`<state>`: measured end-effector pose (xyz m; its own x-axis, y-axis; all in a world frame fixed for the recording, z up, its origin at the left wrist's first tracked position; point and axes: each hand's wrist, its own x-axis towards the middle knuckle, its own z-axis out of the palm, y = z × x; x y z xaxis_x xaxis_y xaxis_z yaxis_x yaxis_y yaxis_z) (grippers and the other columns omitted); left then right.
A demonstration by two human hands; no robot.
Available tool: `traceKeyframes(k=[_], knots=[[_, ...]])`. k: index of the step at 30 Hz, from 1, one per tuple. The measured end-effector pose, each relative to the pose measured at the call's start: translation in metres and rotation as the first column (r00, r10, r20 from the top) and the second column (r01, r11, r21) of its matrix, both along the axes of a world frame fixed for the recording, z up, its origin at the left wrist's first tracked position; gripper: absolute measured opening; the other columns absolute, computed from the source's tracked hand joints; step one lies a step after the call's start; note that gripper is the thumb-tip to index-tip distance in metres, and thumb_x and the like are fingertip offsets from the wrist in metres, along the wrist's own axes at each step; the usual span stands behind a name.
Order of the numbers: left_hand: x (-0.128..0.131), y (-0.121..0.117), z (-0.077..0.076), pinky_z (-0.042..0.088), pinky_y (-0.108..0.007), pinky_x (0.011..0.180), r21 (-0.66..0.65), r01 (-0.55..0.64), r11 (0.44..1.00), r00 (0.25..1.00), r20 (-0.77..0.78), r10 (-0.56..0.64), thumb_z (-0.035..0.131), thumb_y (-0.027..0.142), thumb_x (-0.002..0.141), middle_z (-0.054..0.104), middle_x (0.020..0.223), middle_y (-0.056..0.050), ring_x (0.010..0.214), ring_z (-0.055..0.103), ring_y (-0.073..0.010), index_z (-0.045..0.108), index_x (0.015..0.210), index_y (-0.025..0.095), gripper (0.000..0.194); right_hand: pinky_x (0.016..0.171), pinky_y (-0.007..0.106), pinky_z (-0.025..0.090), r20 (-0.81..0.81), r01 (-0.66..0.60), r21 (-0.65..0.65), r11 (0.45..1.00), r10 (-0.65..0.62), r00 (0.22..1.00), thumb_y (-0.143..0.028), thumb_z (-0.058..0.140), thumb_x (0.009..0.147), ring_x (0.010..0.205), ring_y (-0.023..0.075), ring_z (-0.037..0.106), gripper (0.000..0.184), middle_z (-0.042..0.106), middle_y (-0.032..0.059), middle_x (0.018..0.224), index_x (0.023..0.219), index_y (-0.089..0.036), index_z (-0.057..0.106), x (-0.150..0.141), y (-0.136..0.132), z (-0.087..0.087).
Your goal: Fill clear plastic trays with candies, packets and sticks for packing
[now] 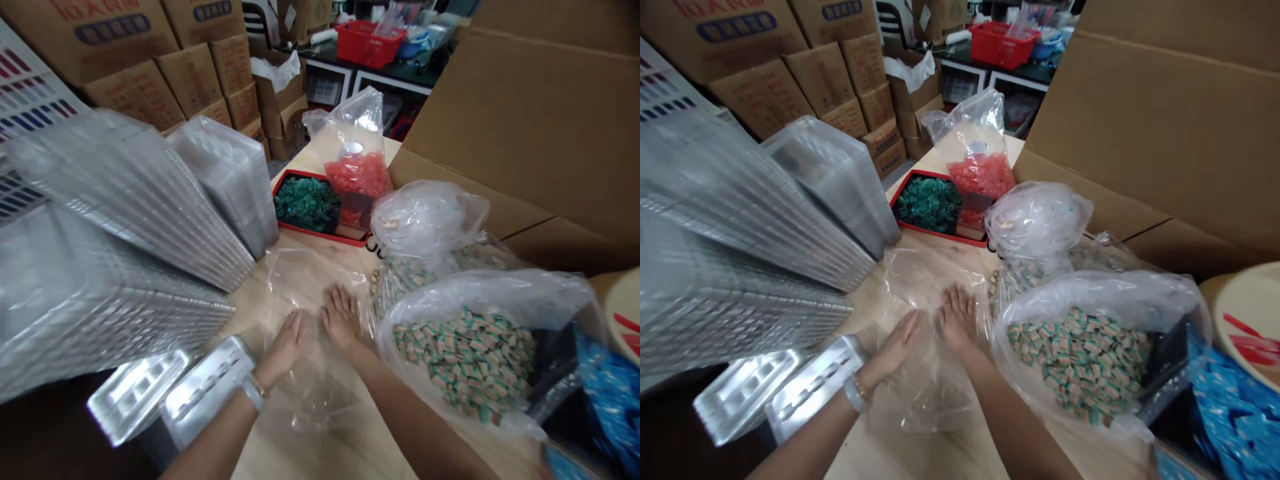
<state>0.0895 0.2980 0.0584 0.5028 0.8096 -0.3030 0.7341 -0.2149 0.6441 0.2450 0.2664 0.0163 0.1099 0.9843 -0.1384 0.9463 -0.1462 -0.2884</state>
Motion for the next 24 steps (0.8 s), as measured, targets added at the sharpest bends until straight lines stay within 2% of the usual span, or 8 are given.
traceKeyframes(k=[2, 5, 7, 9, 13, 17, 20, 24], knots=[[-0.003, -0.019, -0.013, 0.024, -0.035, 0.103, -0.058, 0.021, 0.998, 0.998, -0.066, -0.025, 0.026, 0.036, 0.085, 0.027, 0.136, -0.015, 0.127, 0.022, -0.0205, 0.032, 0.127, 0.008, 0.052, 0.102, 0.046, -0.001, -0.092, -0.227, -0.012, 0.974, 0.225, 0.970, -0.035, 0.033, 0.085, 0.129, 0.0231, 0.010, 0.050, 0.025, 0.0089, 0.138, 0.131, -0.016, 0.028, -0.015, -0.020, 0.007], [0.000, -0.022, -0.020, 0.017, -0.037, 0.105, -0.056, 0.057, 0.997, 0.994, -0.085, -0.062, 0.022, 0.036, 0.085, 0.015, 0.139, -0.017, 0.129, 0.008, -0.0207, 0.024, 0.130, 0.004, 0.055, 0.103, 0.046, 0.001, -0.288, -0.549, -0.027, 0.835, 0.519, 0.804, -0.039, 0.035, 0.084, 0.128, 0.0223, 0.015, 0.050, 0.033, 0.0066, 0.135, 0.130, -0.020, 0.031, -0.030, -0.066, 0.022], [0.003, -0.018, -0.020, 0.016, -0.038, 0.106, -0.028, 0.083, 0.996, 0.993, -0.086, -0.086, 0.023, 0.033, 0.085, 0.013, 0.140, -0.018, 0.129, 0.005, -0.0210, 0.022, 0.130, 0.003, 0.055, 0.103, 0.045, 0.004, -0.397, -0.675, -0.017, 0.737, 0.615, 0.682, -0.040, 0.034, 0.085, 0.127, 0.0201, 0.018, 0.048, 0.034, 0.0034, 0.134, 0.130, -0.025, 0.029, -0.031, -0.100, 0.030], [0.003, -0.017, -0.021, 0.015, -0.038, 0.106, -0.008, 0.100, 0.995, 0.990, -0.103, -0.101, 0.024, 0.030, 0.085, 0.014, 0.139, -0.019, 0.129, 0.006, -0.0214, 0.021, 0.130, 0.002, 0.054, 0.103, 0.043, 0.008, -0.436, -0.711, -0.001, 0.703, 0.640, 0.633, -0.038, 0.035, 0.085, 0.127, 0.0182, 0.020, 0.047, 0.035, 0.0017, 0.134, 0.131, -0.027, 0.027, -0.026, -0.129, 0.032], [0.001, -0.022, -0.025, 0.016, -0.037, 0.105, 0.053, 0.132, 0.990, 0.985, -0.121, -0.125, 0.027, 0.026, 0.083, 0.017, 0.139, -0.020, 0.129, 0.009, -0.0215, 0.022, 0.129, 0.000, 0.053, 0.097, 0.039, 0.023, -0.313, -0.601, -0.011, 0.799, 0.568, 0.761, -0.019, 0.037, 0.086, 0.116, 0.0185, 0.037, 0.034, 0.051, 0.0067, 0.120, 0.118, -0.021, 0.047, -0.020, -0.161, 0.023], [-0.003, -0.037, -0.017, 0.019, -0.038, 0.104, 0.158, 0.129, 0.979, 0.989, -0.091, -0.116, 0.037, 0.020, 0.079, 0.024, 0.138, -0.015, 0.129, 0.015, -0.0209, 0.029, 0.128, 0.008, 0.051, 0.079, 0.032, 0.037, -0.201, -0.443, -0.130, 0.887, 0.414, 0.888, -0.016, 0.046, 0.080, 0.088, 0.0191, 0.052, 0.016, 0.061, 0.0079, 0.089, 0.087, -0.015, 0.060, -0.029, -0.157, 0.018], [0.001, -0.050, -0.007, 0.027, -0.035, 0.100, 0.224, 0.128, 0.966, 0.991, 0.004, -0.132, 0.039, 0.017, 0.078, 0.041, 0.128, -0.010, 0.121, 0.032, -0.0188, 0.044, 0.119, 0.016, 0.041, 0.073, 0.027, 0.038, -0.291, -0.379, -0.150, 0.913, 0.325, 0.900, -0.015, 0.051, 0.075, 0.080, 0.0166, 0.053, 0.009, 0.061, 0.0057, 0.082, 0.077, -0.014, 0.059, -0.031, -0.146, 0.022], [0.033, -0.047, -0.006, 0.037, -0.030, 0.089, 0.236, 0.149, 0.960, 0.987, 0.022, -0.159, 0.041, 0.015, 0.078, 0.056, 0.104, -0.006, 0.100, 0.047, -0.0170, 0.056, 0.104, 0.019, 0.030, 0.064, 0.021, 0.038, -0.513, -0.296, -0.152, 0.943, 0.181, 0.839, -0.009, 0.054, 0.068, 0.068, 0.0128, 0.051, 0.007, 0.058, 0.0015, 0.068, 0.064, -0.014, 0.058, -0.024, -0.141, 0.020]])
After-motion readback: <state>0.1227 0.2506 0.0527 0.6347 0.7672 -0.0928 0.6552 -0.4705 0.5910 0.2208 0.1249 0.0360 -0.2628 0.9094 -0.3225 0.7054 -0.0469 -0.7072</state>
